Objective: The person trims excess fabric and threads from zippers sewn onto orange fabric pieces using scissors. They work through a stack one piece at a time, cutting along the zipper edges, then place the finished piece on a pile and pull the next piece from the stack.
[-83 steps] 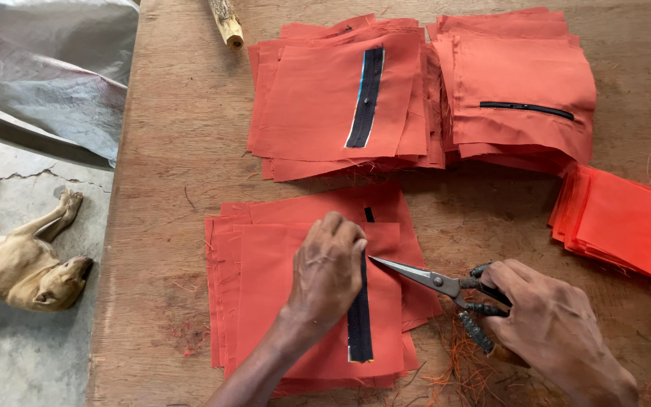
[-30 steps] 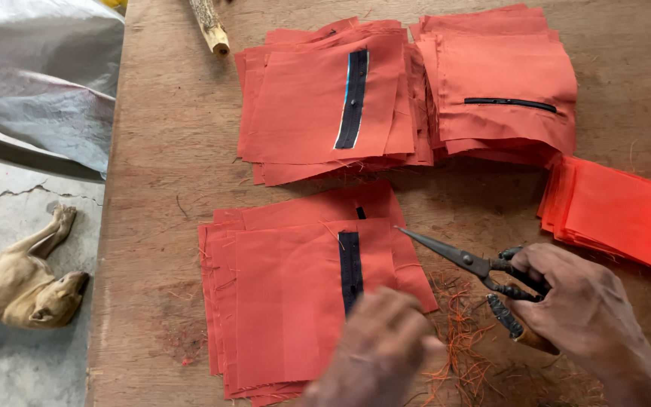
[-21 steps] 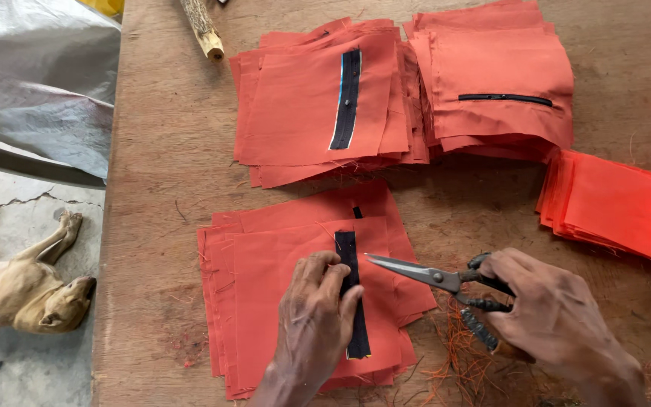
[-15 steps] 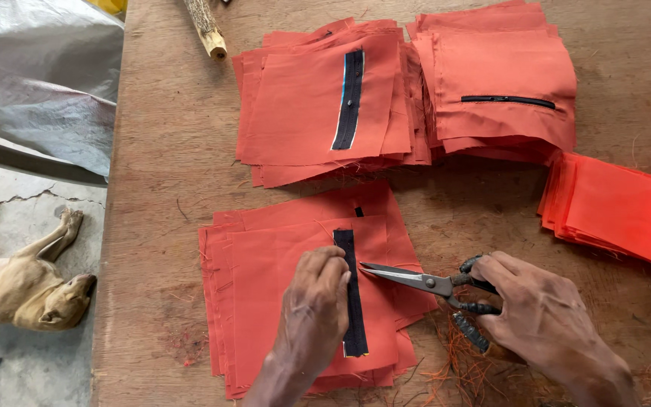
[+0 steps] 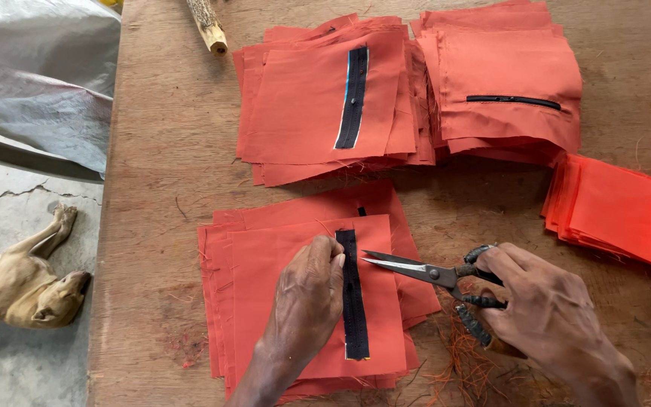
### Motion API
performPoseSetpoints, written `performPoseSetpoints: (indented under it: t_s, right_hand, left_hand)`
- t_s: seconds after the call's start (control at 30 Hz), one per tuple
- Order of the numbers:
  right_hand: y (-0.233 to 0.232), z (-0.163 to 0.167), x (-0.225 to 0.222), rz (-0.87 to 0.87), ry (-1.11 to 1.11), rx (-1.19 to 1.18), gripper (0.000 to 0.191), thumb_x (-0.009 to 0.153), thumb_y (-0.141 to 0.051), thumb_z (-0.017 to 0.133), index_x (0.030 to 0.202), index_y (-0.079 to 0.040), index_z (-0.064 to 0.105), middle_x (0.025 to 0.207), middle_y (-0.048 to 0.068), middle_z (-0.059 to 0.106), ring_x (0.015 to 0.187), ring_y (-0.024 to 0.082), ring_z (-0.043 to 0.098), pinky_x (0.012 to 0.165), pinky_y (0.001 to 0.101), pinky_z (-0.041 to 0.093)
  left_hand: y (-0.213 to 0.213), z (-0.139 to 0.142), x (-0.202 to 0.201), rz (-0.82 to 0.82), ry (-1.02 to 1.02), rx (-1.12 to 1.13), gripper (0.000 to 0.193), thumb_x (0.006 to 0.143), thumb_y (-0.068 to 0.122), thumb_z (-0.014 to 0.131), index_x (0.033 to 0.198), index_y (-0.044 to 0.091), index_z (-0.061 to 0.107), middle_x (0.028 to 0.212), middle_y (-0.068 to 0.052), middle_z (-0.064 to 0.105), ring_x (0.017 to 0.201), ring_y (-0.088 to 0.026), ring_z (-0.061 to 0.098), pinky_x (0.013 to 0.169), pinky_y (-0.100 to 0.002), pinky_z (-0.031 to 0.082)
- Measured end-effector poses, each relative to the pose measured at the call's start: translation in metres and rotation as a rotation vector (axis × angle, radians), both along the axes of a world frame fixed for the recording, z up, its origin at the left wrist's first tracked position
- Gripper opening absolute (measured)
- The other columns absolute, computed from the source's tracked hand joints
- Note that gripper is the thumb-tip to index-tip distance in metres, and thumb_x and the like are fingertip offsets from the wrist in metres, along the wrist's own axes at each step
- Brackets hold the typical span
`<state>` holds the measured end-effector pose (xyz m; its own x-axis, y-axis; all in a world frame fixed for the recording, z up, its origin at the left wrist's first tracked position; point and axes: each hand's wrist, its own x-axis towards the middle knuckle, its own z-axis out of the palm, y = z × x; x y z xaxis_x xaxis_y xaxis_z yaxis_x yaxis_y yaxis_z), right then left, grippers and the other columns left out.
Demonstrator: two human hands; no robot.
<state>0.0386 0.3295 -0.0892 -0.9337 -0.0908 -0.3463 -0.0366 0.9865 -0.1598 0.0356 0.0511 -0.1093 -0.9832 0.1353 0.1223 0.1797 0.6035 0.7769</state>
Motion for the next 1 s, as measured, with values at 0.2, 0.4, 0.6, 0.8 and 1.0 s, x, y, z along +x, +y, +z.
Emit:
performPoseSetpoints:
  t_s: [0.2, 0.4, 0.6, 0.8, 1.0]
  right_hand:
    - [-0.010, 0.004, -0.010, 0.061, 0.026, 0.010, 0.054, 0.068, -0.023, 0.087, 0.118, -0.017, 0.066, 0.094, -0.002, 0.065, 0.077, 0.016, 0.068, 0.072, 0.0337, 0.061]
    - [-0.010, -0.006, -0.015, 0.077, 0.029, -0.046, 0.048, 0.069, -0.025, 0.088, 0.113, -0.018, 0.068, 0.098, -0.005, 0.068, 0.074, 0.015, 0.069, 0.067, 0.0324, 0.062]
    - [-0.005, -0.018, -0.012, 0.125, 0.117, -0.129, 0.033, 0.076, -0.026, 0.084, 0.104, -0.015, 0.070, 0.089, -0.003, 0.072, 0.069, 0.015, 0.070, 0.064, 0.0333, 0.061]
    - [-0.001, -0.013, -0.006, -0.018, 0.186, -0.164, 0.037, 0.069, -0.028, 0.087, 0.099, -0.013, 0.069, 0.089, 0.003, 0.072, 0.080, 0.026, 0.071, 0.070, 0.0419, 0.056]
    - [-0.005, -0.013, -0.008, -0.062, 0.096, -0.151, 0.037, 0.069, -0.029, 0.088, 0.098, -0.015, 0.068, 0.088, 0.001, 0.072, 0.083, 0.025, 0.072, 0.073, 0.0409, 0.057]
  left_hand:
    - [0.000, -0.001, 0.000, 0.017, 0.013, 0.020, 0.009, 0.097, 0.005, 0.063, 0.097, 0.001, 0.055, 0.078, -0.016, 0.061, 0.071, -0.032, 0.063, 0.064, -0.046, 0.049]
    - [-0.001, -0.002, -0.001, 0.019, 0.018, 0.041, 0.009, 0.098, 0.005, 0.062, 0.097, 0.001, 0.055, 0.079, -0.016, 0.062, 0.072, -0.032, 0.063, 0.065, -0.046, 0.049]
    - [-0.003, -0.003, -0.002, 0.025, -0.025, 0.038, 0.008, 0.099, 0.006, 0.062, 0.098, 0.000, 0.057, 0.078, -0.015, 0.063, 0.070, -0.029, 0.065, 0.063, -0.045, 0.051]
    - [-0.021, -0.004, -0.009, 0.114, 0.182, 0.099, 0.004, 0.093, 0.004, 0.068, 0.095, 0.000, 0.067, 0.091, -0.011, 0.066, 0.076, -0.024, 0.069, 0.061, -0.037, 0.058]
    - [-0.036, -0.011, -0.033, -0.076, 0.307, -0.092, 0.010, 0.087, 0.002, 0.073, 0.097, 0.001, 0.075, 0.086, -0.010, 0.066, 0.080, -0.026, 0.066, 0.068, -0.040, 0.055]
